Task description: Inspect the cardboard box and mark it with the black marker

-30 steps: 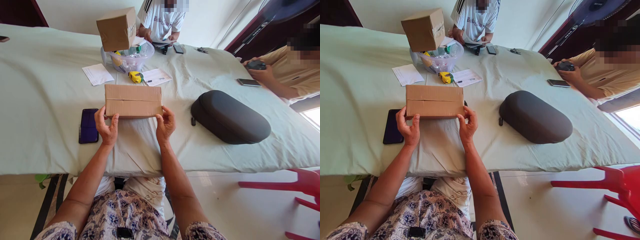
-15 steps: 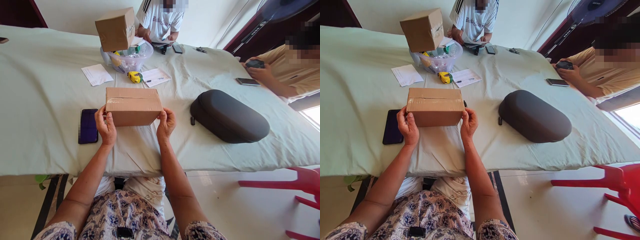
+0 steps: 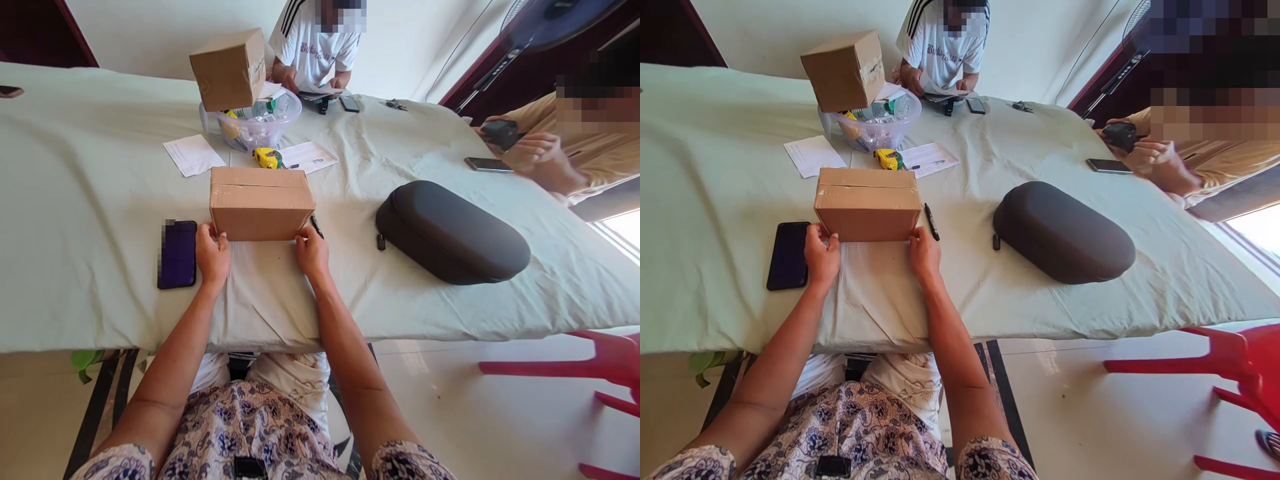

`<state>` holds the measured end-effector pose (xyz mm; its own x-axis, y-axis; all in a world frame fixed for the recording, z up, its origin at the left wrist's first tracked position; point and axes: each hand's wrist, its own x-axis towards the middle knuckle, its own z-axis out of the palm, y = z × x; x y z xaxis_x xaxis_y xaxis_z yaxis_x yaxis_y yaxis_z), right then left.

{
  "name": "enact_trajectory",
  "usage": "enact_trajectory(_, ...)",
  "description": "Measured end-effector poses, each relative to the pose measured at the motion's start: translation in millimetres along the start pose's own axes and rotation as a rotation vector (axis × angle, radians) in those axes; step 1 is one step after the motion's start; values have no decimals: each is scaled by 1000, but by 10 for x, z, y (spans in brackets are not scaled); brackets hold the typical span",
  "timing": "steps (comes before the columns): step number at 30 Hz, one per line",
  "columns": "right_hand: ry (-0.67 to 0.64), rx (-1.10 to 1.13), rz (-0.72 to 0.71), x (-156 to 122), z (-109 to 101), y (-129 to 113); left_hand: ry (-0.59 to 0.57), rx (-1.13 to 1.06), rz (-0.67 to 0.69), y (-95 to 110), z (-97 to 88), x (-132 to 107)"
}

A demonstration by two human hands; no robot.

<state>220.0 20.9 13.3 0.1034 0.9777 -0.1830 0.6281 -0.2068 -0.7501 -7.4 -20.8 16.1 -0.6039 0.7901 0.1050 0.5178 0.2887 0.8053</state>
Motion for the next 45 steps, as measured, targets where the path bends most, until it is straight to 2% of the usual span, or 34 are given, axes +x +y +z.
enact_trajectory(2,-40,-97,3,-1,-4,4,-25,119,19,13,-17,-1)
enact_trajectory(5,-18,-77,-34,18,2,28,-38,157,59,9,-24,14)
enact_trajectory(11,175,203,-202,22,20,15,113,15,210,19,-16,10)
enact_trajectory(16,275,198,-292,-65,86,-39,54,-5,287,80,11,-88)
enact_trajectory(22,304,62,-236,-130,213,-58,-26,22,261,97,54,-150)
enact_trajectory(26,292,57,-209,-123,236,-45,-28,23,252,87,60,-148)
enact_trajectory(32,283,90,-274,-114,202,-42,-14,29,221,92,49,-143)
enact_trajectory(38,313,17,-232,-129,248,-40,-22,71,231,134,64,-184)
enact_trajectory(45,266,184,-287,-75,164,-23,-6,-66,213,111,37,-135)
